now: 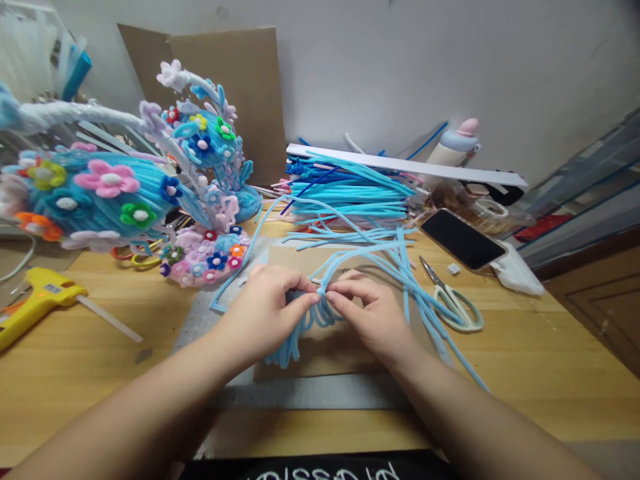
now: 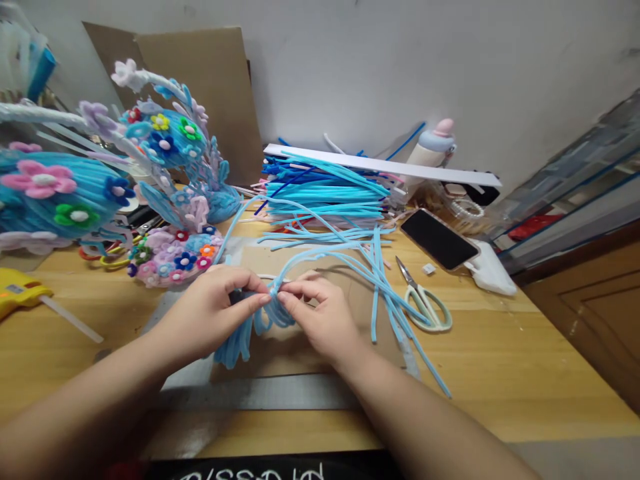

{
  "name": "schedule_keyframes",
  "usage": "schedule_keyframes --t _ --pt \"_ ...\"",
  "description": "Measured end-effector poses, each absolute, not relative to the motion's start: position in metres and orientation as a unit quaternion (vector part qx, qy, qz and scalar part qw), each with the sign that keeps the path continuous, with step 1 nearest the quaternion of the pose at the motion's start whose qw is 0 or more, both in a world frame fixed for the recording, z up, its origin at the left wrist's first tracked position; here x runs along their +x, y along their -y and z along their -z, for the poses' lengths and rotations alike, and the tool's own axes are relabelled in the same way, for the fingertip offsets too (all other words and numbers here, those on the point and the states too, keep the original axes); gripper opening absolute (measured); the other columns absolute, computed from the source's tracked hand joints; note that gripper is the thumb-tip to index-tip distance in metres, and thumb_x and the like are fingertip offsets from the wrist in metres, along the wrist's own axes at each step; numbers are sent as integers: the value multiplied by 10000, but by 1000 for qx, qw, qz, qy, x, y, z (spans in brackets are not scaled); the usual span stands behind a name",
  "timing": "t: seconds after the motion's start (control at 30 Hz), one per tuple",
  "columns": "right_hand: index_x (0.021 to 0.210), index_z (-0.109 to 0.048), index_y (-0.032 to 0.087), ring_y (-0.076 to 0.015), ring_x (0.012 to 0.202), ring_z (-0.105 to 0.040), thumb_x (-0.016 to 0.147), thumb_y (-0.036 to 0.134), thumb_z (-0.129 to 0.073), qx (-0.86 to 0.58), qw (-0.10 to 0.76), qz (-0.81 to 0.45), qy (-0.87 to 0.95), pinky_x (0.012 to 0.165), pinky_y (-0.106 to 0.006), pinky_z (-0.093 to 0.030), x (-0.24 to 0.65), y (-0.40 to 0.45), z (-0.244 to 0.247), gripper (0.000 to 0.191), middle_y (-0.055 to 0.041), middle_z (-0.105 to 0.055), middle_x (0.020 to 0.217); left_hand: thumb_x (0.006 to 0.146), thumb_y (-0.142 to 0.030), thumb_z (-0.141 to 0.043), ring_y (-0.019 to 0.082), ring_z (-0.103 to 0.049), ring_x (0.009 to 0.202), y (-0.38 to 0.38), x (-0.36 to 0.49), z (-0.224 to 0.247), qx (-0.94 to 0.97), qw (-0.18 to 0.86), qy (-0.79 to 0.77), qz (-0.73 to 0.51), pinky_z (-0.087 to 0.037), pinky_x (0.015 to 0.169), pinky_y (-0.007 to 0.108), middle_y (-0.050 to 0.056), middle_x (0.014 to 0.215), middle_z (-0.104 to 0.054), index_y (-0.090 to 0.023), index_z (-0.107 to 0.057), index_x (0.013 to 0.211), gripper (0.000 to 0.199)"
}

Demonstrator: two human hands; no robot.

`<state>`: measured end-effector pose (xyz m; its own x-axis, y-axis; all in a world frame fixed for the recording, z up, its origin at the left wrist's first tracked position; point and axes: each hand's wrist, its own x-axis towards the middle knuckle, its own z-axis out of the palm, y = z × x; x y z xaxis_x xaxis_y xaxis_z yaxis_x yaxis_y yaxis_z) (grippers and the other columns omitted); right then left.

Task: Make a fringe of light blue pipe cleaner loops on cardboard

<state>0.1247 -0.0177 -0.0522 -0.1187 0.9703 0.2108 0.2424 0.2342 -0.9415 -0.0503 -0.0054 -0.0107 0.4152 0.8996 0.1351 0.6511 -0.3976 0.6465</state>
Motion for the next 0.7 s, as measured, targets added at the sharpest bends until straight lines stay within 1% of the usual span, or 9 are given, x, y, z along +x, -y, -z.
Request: schedule_keyframes --t 0.07,0.2,0.23,0.3,0.37,0.43,0.47,0.57,0.7 --pt "760 -627 180 -165 754 -536 734 282 -657 -489 475 -394 616 720 -310 -436 124 18 54 110 -32 -591 768 796 -282 -582 185 -588 735 5 -51 10 802 268 -480 -236 -391 715 315 5 734 -682 -204 -657 730 127" --pt "825 -553 174 -142 669 -526 777 381 -606 -455 441 -569 524 654 -290 -442 123 17 58 219 -16 -567 735 806 -274 -573 172 -583 733 5 -50 10 808 288 -460 -228 -384 707 296 -7 739 -677 -204 -657 755 121" --pt "826 -545 174 -139 647 -521 794 400 -580 -449 435 -588 513 637 -289 -441 123 17 58 231 -10 -555 716 806 -266 -573 172 -580 738 6 -50 10 812 288 -454 -224 -380 716 298 -9 740 -676 -204 -655 754 115" --pt "853 -558 178 -150 689 -530 792 395 -585 -455 443 -535 557 667 -301 -441 125 16 55 226 -16 -550 755 802 -245 -577 171 -572 739 6 -51 11 823 280 -446 -213 -365 739 309 -14 730 -671 -202 -647 744 101" --pt "898 -606 192 -192 867 -539 763 344 -633 -463 451 -396 653 793 -343 -420 128 16 49 205 -49 -560 909 797 -223 -579 169 -565 739 6 -51 11 835 265 -439 -201 -348 765 324 -18 727 -668 -199 -637 743 84" --pt "894 -654 216 -221 993 -515 771 297 -635 -451 418 -278 738 907 -388 -347 132 16 44 148 -58 -571 1009 799 -219 -573 172 -561 752 6 -52 12 847 243 -430 -193 -336 781 336 -13 745 -667 -197 -628 757 73" --pt "865 -665 222 -220 981 -526 794 283 -614 -443 398 -249 764 923 -398 -325 133 16 42 107 -52 -596 986 802 -223 -567 177 -560 766 6 -53 13 853 228 -428 -192 -330 787 342 -8 758 -667 -197 -623 767 71" --pt "804 -638 208 -185 815 -562 850 262 -539 -435 365 -253 783 839 -365 -358 134 18 40 121 -23 -644 812 815 -233 -542 190 -551 802 6 -53 15 871 174 -418 -189 -312 802 362 3 786 -659 -198 -606 791 77" --pt "753 -559 188 -158 717 -522 859 253 -487 -465 342 -284 765 684 -290 -376 130 20 44 144 -5 -582 722 823 -216 -520 193 -539 804 9 -52 16 890 119 -404 -178 -298 810 380 9 802 -642 -193 -591 798 78"
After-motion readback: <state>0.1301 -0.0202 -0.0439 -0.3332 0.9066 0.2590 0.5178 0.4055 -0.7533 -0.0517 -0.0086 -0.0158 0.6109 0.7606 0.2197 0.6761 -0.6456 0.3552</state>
